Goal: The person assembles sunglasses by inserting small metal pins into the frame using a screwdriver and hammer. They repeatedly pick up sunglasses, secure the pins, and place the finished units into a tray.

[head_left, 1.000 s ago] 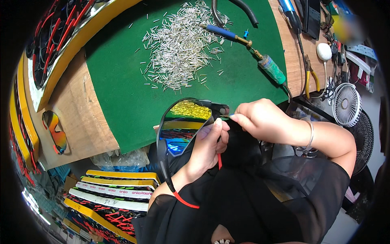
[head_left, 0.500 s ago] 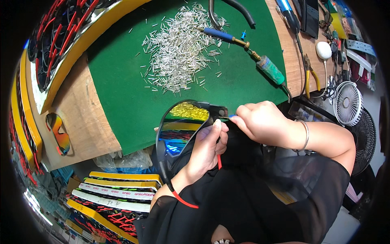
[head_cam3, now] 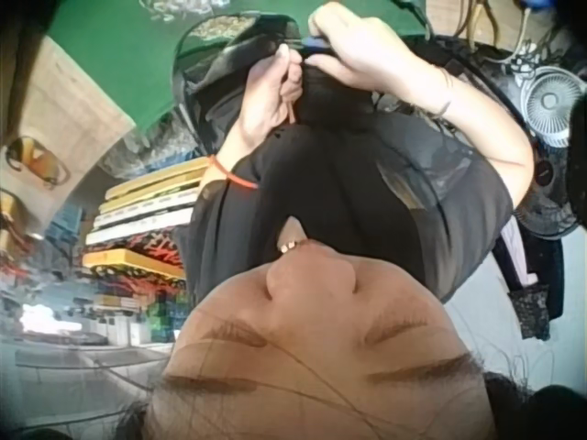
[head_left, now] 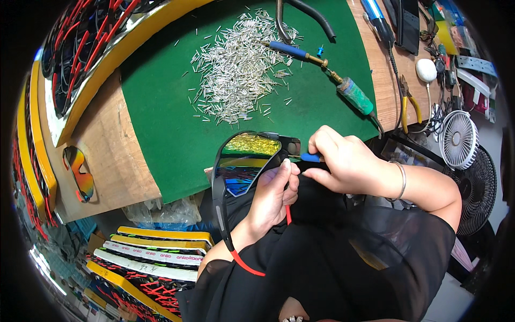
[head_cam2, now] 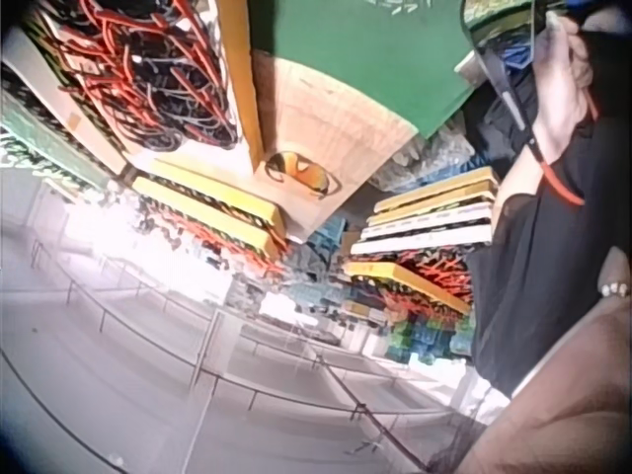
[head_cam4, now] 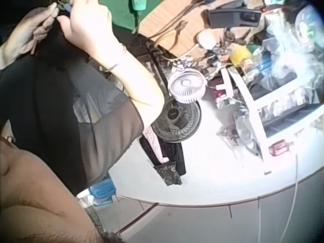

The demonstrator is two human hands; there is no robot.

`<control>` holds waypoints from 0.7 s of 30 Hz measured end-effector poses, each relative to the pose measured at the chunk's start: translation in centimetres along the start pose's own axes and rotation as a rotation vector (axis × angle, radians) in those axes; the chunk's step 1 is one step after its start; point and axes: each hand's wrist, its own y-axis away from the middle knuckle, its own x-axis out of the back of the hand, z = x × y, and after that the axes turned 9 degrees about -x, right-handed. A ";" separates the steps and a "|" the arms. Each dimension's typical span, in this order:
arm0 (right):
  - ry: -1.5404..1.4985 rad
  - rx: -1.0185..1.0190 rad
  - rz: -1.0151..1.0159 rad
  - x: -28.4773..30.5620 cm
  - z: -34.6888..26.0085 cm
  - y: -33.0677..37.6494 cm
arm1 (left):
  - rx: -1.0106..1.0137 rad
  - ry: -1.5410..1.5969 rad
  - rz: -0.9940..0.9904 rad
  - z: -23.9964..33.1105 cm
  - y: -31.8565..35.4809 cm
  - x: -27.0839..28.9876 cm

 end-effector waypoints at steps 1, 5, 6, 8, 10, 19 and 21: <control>-0.049 -0.004 0.018 -0.1 0.0 0.0 | 0.002 0.006 -0.005 0.0 0.0 0.0; 0.162 -0.123 -0.182 -0.5 0.3 0.2 | 0.004 -0.003 0.006 0.0 0.0 0.0; 0.142 -0.098 -0.118 -0.3 0.2 0.2 | 0.005 -0.003 0.002 0.0 0.0 0.0; -0.007 -0.042 0.041 -0.4 -0.2 0.1 | 0.009 -0.007 0.002 0.0 0.0 0.0; -0.097 -0.048 0.087 -0.4 -0.4 0.1 | 0.015 -0.017 0.009 0.1 0.0 -0.1; -0.029 0.021 0.089 -0.1 -0.4 0.1 | -0.003 0.009 -0.003 -0.3 -0.2 0.4; -0.016 -0.084 -0.008 -0.1 -0.3 0.1 | -0.003 -0.006 0.000 -0.2 0.0 0.2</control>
